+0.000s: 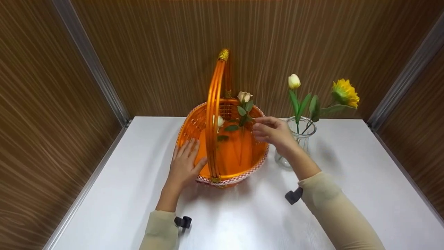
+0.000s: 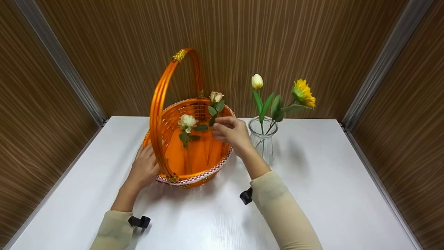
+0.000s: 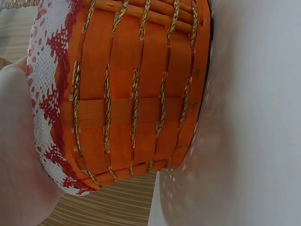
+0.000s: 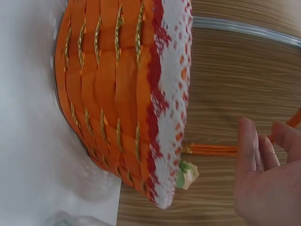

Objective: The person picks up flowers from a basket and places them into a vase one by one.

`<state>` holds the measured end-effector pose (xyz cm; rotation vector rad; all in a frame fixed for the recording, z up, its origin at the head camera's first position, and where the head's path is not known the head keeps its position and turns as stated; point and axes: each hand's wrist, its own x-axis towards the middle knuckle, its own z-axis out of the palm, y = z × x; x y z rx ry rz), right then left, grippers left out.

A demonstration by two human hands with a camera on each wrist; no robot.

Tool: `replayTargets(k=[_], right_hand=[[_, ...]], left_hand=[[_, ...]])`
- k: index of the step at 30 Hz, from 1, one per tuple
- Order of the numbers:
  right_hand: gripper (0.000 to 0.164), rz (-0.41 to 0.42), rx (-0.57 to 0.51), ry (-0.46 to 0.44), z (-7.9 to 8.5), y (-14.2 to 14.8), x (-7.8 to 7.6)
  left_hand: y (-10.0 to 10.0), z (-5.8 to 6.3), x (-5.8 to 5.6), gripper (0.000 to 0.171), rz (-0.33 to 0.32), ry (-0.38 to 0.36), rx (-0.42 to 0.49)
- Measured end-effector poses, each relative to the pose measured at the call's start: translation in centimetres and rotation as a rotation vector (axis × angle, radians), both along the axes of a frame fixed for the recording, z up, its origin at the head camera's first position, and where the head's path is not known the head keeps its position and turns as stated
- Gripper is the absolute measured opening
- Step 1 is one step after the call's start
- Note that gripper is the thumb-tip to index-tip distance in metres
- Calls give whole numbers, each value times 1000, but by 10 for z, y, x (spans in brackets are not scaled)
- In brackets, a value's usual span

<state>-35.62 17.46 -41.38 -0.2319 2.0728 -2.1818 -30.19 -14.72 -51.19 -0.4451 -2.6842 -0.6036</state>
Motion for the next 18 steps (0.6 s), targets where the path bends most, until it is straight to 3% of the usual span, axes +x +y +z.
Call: replayTargets(k=[18], right_hand=[[42,35,-36,-85,-25,-37,-8]], left_hand=[[1,1,0,72,-5,11,-1]])
